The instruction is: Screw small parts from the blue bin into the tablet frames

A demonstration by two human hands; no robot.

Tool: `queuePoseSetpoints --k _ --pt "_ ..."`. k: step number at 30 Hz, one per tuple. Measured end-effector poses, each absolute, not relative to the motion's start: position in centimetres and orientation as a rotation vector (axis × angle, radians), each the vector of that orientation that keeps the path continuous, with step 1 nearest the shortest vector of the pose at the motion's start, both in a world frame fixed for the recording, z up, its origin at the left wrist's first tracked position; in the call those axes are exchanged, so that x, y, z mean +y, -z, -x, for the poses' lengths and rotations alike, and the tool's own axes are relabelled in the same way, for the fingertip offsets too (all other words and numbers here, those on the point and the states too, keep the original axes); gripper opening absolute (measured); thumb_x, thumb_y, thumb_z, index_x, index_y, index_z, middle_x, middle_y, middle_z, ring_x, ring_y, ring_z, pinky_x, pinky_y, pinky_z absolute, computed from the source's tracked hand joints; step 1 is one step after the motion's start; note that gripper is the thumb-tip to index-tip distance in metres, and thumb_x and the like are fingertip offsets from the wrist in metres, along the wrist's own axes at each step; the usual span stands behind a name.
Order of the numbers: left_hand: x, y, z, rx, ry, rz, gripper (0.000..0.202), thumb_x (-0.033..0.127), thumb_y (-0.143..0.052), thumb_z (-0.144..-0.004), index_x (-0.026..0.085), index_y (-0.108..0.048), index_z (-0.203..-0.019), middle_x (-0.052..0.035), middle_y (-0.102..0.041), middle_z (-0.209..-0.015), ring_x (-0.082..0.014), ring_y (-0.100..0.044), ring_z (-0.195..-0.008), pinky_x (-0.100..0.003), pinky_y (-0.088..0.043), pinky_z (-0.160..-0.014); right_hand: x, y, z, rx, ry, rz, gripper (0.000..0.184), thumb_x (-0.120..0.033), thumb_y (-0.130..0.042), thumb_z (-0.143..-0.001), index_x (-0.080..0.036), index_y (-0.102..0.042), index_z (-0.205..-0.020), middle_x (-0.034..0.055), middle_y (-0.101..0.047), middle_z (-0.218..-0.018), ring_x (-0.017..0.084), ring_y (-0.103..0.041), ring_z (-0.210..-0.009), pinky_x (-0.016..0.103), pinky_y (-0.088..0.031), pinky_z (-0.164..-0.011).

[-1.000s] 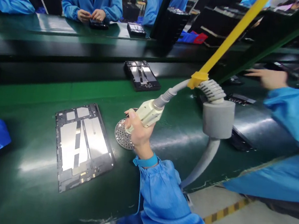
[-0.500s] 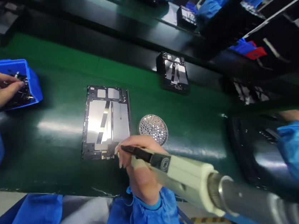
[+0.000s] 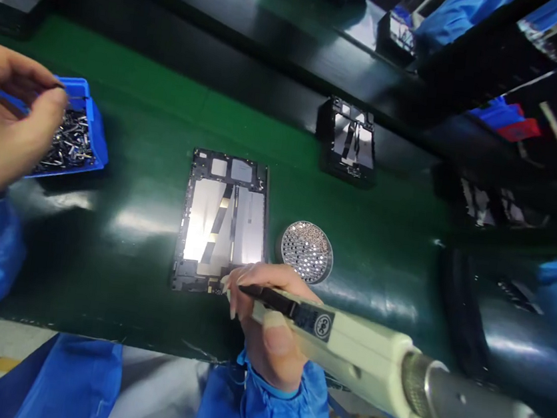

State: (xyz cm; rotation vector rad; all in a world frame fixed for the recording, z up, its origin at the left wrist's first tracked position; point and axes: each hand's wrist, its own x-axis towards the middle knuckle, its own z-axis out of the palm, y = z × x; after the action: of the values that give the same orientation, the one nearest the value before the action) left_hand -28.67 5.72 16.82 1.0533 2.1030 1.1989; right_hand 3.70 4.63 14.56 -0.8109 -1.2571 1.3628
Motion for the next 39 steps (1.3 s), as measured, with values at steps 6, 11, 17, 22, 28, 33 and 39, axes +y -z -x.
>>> queuePoseSetpoints --k 6,11,17,22,28,33,39 --pt "8.2 -14.9 19.3 1.664 -1.148 -1.699 0.01 0.02 -0.068 -0.092 0.015 -0.074 -0.097 0.0047 -0.073 -0.083 -0.0097 -0.067 -0.074 -0.025 -0.05 -0.075 4.4 -14.1 -3.5 -1.292 -1.337 0.803 0.03 -0.053 -0.076 -0.085 -0.024 -0.08 -0.092 -0.0026 -0.051 -0.05 0.016 -0.047 -0.045 0.035 -0.045 -0.053" --pt "9.4 -9.3 12.0 1.141 -1.095 -1.363 0.008 0.01 -0.06 -0.091 0.017 -0.063 -0.09 -0.0026 -0.073 -0.081 -0.0121 -0.066 -0.069 -0.026 -0.054 -0.066 4.2 -14.3 -3.2 -1.299 -1.283 0.796 0.029 -0.054 -0.075 -0.086 -0.025 -0.08 -0.091 -0.0032 -0.051 -0.05 0.017 -0.048 -0.043 0.035 -0.046 -0.052" --pt "8.8 -7.3 11.4 1.157 -0.978 -1.368 0.004 0.016 -0.059 -0.09 0.019 -0.062 -0.09 -0.0015 -0.068 -0.077 -0.0144 -0.064 -0.069 -0.027 -0.054 -0.066 5.0 -16.6 -6.0 -1.316 -1.199 0.828 0.037 -0.059 -0.072 -0.089 -0.026 -0.082 -0.103 -0.0005 -0.054 -0.051 0.019 -0.052 -0.047 0.041 -0.05 -0.057" --pt "8.8 -8.5 12.7 1.135 -1.022 -1.284 0.02 0.031 -0.065 -0.088 0.017 -0.071 -0.101 -0.0057 -0.072 -0.083 -0.018 -0.068 -0.076 -0.029 -0.058 -0.07 10.3 -16.0 -9.1 -1.183 -0.925 0.802 0.034 -0.06 -0.071 -0.083 -0.026 -0.078 -0.08 -0.004 -0.046 -0.045 0.016 -0.046 -0.04 0.034 -0.042 -0.048" --pt "9.3 -10.2 14.7 1.222 -1.0 -1.263 0.03 0.048 -0.072 -0.087 0.019 -0.07 -0.093 -0.0035 -0.07 -0.068 -0.0177 -0.065 -0.059 -0.027 -0.054 -0.056 14.4 -13.0 -10.0 -1.046 -0.845 0.877 0.038 -0.064 -0.07 -0.083 -0.026 -0.068 -0.076 -0.0062 -0.042 -0.043 0.014 -0.042 -0.036 0.032 -0.039 -0.041" --pt "10.4 -11.4 16.4 1.346 -1.014 -1.186 0.046 0.062 -0.079 -0.08 0.019 -0.068 -0.09 -0.0075 -0.075 -0.073 -0.0202 -0.069 -0.059 -0.03 -0.058 -0.056 14.9 -11.1 -9.3 -1.006 -0.844 0.929 0.04 -0.065 -0.073 -0.082 -0.027 -0.068 -0.076 -0.0069 -0.044 -0.042 0.014 -0.045 -0.036 0.033 -0.045 -0.042" --pt "11.3 -12.4 17.4 1.5 -1.051 -1.159 0.05 0.064 -0.078 -0.082 0.016 -0.072 -0.092 -0.014 -0.08 -0.091 -0.0232 -0.071 -0.068 -0.036 -0.063 -0.066 15.4 -10.1 -9.3 -0.952 -0.861 0.95 0.036 -0.06 -0.075 -0.081 -0.025 -0.07 -0.076 -0.0074 -0.046 -0.041 0.012 -0.045 -0.035 0.03 -0.045 -0.041"
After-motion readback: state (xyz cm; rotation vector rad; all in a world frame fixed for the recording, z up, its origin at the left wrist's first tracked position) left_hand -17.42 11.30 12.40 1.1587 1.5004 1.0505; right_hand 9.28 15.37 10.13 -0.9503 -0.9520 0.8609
